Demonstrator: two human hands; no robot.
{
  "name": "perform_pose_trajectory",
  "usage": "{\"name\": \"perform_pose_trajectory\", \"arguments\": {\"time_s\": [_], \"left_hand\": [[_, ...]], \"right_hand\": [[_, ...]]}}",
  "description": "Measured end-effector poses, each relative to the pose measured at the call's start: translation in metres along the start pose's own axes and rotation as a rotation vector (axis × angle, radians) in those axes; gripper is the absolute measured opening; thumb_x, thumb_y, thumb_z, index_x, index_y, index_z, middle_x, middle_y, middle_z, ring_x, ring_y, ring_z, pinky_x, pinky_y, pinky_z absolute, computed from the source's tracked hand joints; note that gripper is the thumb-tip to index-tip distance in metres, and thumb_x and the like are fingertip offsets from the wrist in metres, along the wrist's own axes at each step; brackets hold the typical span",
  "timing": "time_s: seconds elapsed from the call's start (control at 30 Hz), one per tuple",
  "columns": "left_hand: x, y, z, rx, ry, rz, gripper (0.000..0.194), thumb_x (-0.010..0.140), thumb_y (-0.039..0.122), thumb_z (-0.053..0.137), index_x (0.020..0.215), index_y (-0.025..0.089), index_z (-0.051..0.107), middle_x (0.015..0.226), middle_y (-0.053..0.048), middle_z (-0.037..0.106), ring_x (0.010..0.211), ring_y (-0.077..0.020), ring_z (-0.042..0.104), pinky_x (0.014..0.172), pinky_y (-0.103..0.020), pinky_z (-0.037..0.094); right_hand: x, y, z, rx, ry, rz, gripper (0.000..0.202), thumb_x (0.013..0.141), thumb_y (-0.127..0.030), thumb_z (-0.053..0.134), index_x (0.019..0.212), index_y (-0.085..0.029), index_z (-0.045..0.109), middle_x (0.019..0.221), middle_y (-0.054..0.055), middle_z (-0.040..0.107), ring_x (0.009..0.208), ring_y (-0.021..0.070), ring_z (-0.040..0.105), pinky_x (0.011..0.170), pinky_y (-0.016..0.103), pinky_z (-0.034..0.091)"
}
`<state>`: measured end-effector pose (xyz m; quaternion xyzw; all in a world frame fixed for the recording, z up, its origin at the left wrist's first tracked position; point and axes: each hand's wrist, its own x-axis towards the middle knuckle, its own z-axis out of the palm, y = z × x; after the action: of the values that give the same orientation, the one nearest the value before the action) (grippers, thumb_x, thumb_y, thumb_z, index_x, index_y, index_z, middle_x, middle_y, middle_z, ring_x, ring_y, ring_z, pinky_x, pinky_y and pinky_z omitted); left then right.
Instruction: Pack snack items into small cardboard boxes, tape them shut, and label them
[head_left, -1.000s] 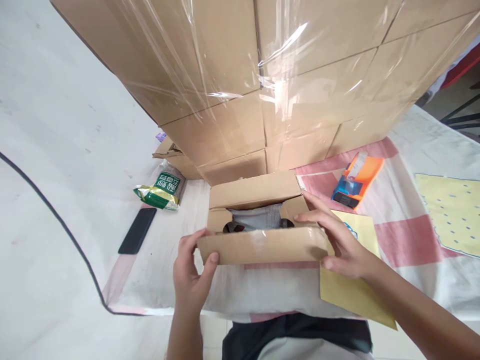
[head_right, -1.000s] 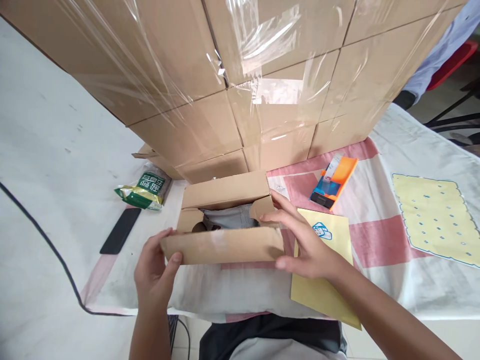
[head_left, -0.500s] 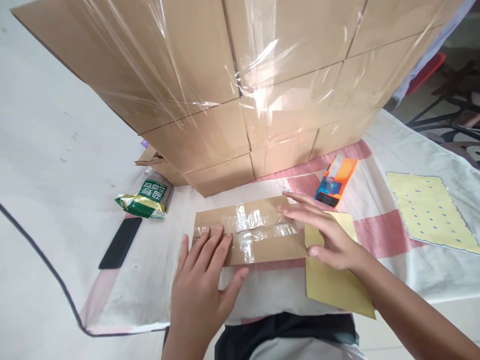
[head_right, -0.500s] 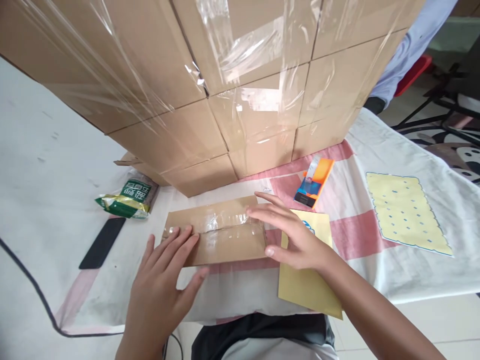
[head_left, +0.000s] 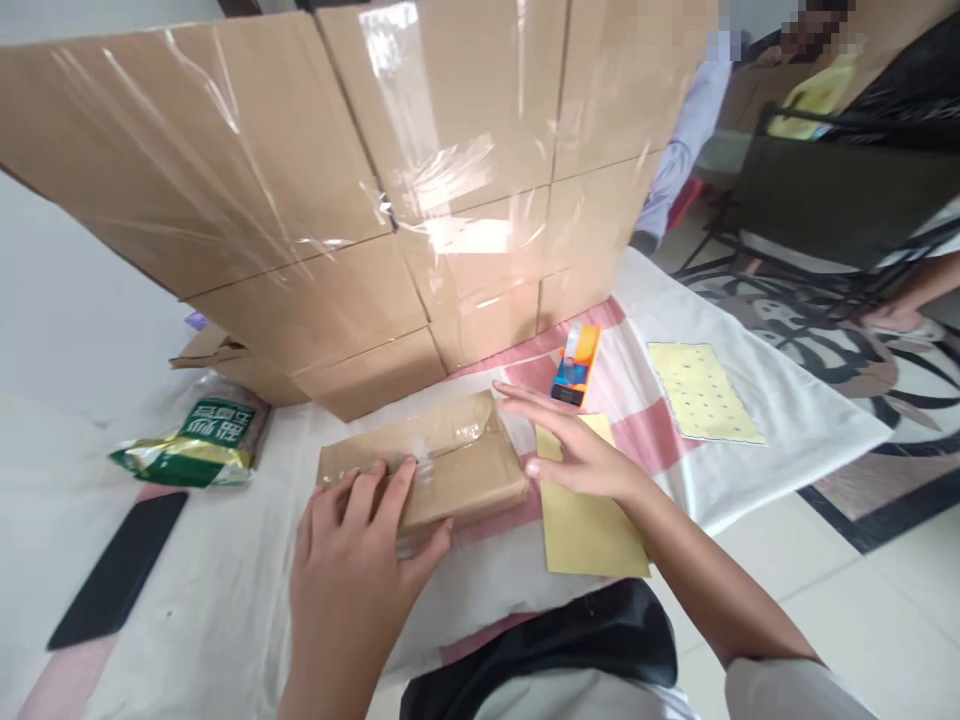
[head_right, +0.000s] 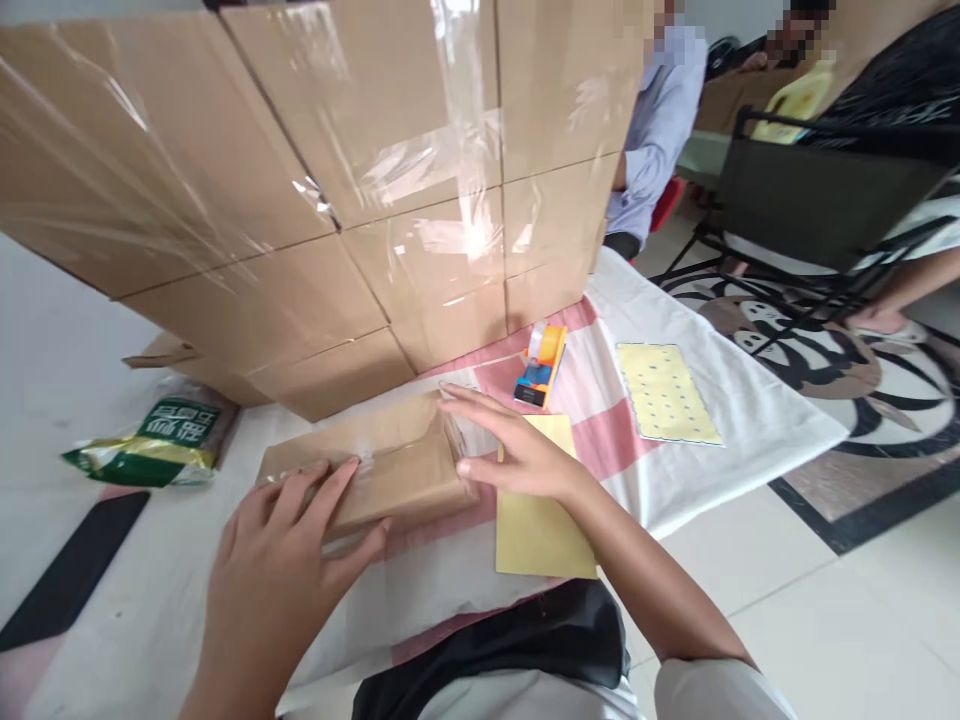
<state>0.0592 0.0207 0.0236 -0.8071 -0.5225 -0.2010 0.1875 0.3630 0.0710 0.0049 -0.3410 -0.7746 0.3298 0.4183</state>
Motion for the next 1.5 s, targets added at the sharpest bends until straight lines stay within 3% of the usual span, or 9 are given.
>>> {"name": "perform_pose_trajectory", "arguments": {"time_s": [0.17,0.27,0.37,0.47,0.67,0.87,1.07,1.23,1.5], "left_hand": [[-0.005,0.009,0.0,-0.011,0.126,-0.036,0.064,0.091,0.046,0.069,0.144,0.013,0.058,0.135,-0.022,0.067,0.125,-0.044,0.06,0.119,-0.068,0.031],[-0.011,0.029,0.002,-0.135,0.359,0.02,0.053,0.083,0.026,0.08,0.131,0.011,0.064,0.128,-0.024,0.069,0.125,-0.0413,0.063,0.119,-0.067,0.033],[-0.01,0.063,0.008,-0.479,0.477,0.181,0.04,0.077,0.003,0.077,0.115,0.015,0.068,0.102,-0.013,0.075,0.099,-0.0253,0.071,0.098,-0.041,0.056],[0.003,0.104,0.02,-0.876,0.26,0.193,0.041,0.086,0.002,0.067,0.123,0.02,0.063,0.082,-0.001,0.071,0.069,-0.0114,0.065,0.069,-0.021,0.054],[0.06,0.161,0.043,-1.461,-0.32,-0.372,0.069,0.098,0.042,0.062,0.157,0.017,0.036,0.06,0.01,0.044,0.052,-0.0089,0.042,0.052,-0.02,0.039],[0.09,0.18,0.046,-1.495,-0.474,-0.316,0.04,0.09,0.053,0.067,0.098,0.016,0.079,0.057,0.006,0.036,0.053,-0.0101,0.034,0.051,-0.025,0.029],[0.092,0.171,0.043,-1.362,-0.194,-0.284,0.03,0.088,0.051,0.07,0.088,0.022,0.08,0.101,-0.008,0.068,0.095,-0.0214,0.064,0.078,-0.029,0.048],[0.089,0.175,0.043,-1.639,-0.512,-0.365,0.044,0.089,0.054,0.068,0.114,0.018,0.072,0.086,-0.008,0.075,0.077,-0.0201,0.069,0.078,-0.033,0.055],[0.081,0.184,0.044,-1.737,-0.499,-0.475,0.035,0.079,0.05,0.077,0.082,0.017,0.066,0.078,-0.007,0.074,0.066,-0.0155,0.064,0.069,-0.029,0.051]], "right_hand": [[-0.043,0.009,-0.04,-0.026,0.57,0.353,0.033,0.096,-0.045,0.065,0.124,-0.03,0.07,0.137,0.008,0.067,0.108,0.0252,0.07,0.089,0.041,0.059],[-0.041,0.037,-0.066,-0.127,0.625,0.624,0.037,0.089,-0.046,0.069,0.117,-0.022,0.073,0.118,0.011,0.074,0.079,0.0216,0.07,0.068,0.036,0.055],[-0.015,0.072,-0.072,-0.14,0.584,0.665,0.035,0.082,-0.039,0.073,0.11,-0.017,0.073,0.097,0.01,0.076,0.063,0.0185,0.063,0.061,0.034,0.05],[0.001,0.085,-0.065,-0.2,0.651,0.559,0.018,0.086,-0.035,0.064,0.087,-0.017,0.068,0.08,0.006,0.069,0.061,0.0172,0.056,0.062,0.034,0.045],[-0.039,0.028,-0.058,-0.403,0.754,0.165,0.023,0.098,-0.038,0.053,0.081,-0.023,0.054,0.08,0.003,0.058,0.073,0.0192,0.054,0.07,0.035,0.044],[-0.059,-0.004,-0.058,-0.701,0.668,-0.319,0.017,0.095,-0.011,0.056,0.106,-0.024,0.056,0.096,0.008,0.063,0.106,0.0277,0.059,0.088,0.045,0.05],[-0.054,0.014,-0.073,-0.709,0.691,-0.209,0.008,0.099,-0.017,0.054,0.096,-0.024,0.051,0.093,0.008,0.06,0.099,0.0259,0.058,0.087,0.044,0.051],[-0.047,0.014,-0.079,-0.672,0.803,-0.088,0.028,0.101,-0.03,0.056,0.077,-0.024,0.043,0.078,0.003,0.053,0.078,0.022,0.049,0.075,0.039,0.042],[-0.031,0.009,-0.086,-0.36,0.982,0.176,0.046,0.102,-0.054,0.048,0.069,-0.025,0.036,0.062,-0.003,0.037,0.059,0.0149,0.036,0.058,0.031,0.031]]}}
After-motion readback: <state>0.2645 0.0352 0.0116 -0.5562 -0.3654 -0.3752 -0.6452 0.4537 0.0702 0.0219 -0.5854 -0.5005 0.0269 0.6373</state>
